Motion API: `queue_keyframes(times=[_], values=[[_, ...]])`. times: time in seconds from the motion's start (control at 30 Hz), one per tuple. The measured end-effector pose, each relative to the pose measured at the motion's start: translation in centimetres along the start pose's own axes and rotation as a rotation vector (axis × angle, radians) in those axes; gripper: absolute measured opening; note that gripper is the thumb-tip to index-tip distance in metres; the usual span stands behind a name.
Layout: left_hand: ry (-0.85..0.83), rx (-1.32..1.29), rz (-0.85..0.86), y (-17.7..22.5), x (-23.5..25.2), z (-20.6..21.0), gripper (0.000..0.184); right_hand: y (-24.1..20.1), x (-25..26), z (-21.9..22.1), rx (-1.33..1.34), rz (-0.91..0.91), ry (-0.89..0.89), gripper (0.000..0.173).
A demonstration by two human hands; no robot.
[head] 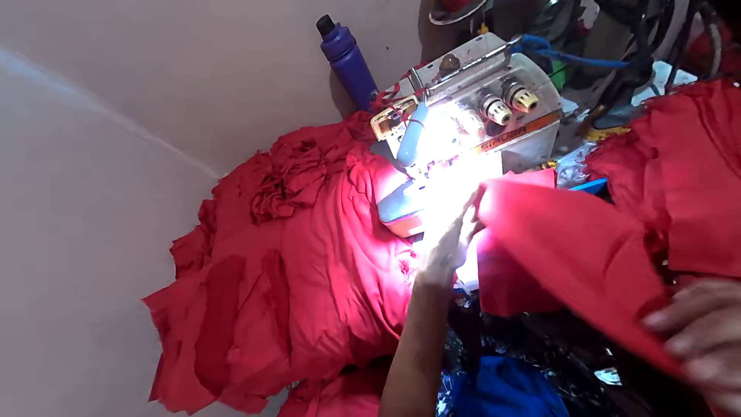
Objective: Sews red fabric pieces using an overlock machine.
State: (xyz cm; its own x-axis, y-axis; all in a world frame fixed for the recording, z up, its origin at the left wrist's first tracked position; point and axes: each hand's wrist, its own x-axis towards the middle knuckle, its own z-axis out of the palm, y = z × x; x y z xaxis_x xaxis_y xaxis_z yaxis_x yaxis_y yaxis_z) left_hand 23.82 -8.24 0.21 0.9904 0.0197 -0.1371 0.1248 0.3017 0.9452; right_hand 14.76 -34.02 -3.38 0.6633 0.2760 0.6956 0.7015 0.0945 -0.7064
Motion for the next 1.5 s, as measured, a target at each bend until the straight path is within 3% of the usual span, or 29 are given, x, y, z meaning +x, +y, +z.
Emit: queue_keyframes(times=[0.1,0.23,0.37,0.6,0.8,1.03,1.13,1.23,1.37,1.5], values=[[0.151,0.196,0.033,-3.0,-1.2,-2.5,0.012,-0.9,-1.0,2.6,0.042,0.073,-0.297,0.019],[0.241,0.327,0.239,-5.1,-4.3,-3.6,0.015,0.8,-2.5,6.2,-0.039,0.016,-0.411,0.017],[0.122,0.33,0.378,-4.8,-7.2,-3.5,0.014,2.1,0.7,8.5,-0.019,-0.048,-0.29,0.024],[-0.004,0.117,0.419,-4.2,-10.5,-5.0,0.021,2.9,4.4,11.5,0.099,0.172,-0.049,0.015],[0.014,0.091,0.414,-4.2,-11.4,-6.3,0.018,3.4,4.8,14.1,0.152,0.295,-0.003,0.008],[0.059,0.222,0.418,-4.0,-12.3,-7.3,0.02,3.8,5.1,15.7,0.159,0.386,0.025,0.015],[0.061,0.277,0.458,-4.1,-12.6,-7.8,0.028,3.6,5.2,16.0,0.19,0.418,0.002,0.018],[0.065,0.362,0.56,-3.5,-12.3,-8.7,0.018,3.1,5.1,15.9,0.322,0.445,-0.104,0.016],[0.079,0.604,0.678,-0.5,-12.7,-10.1,0.02,2.7,5.0,15.7,0.349,0.365,-0.241,0.024],[0.086,0.698,0.755,1.6,-12.9,-10.6,0.021,2.9,4.4,16.5,0.493,0.346,-0.308,0.015]])
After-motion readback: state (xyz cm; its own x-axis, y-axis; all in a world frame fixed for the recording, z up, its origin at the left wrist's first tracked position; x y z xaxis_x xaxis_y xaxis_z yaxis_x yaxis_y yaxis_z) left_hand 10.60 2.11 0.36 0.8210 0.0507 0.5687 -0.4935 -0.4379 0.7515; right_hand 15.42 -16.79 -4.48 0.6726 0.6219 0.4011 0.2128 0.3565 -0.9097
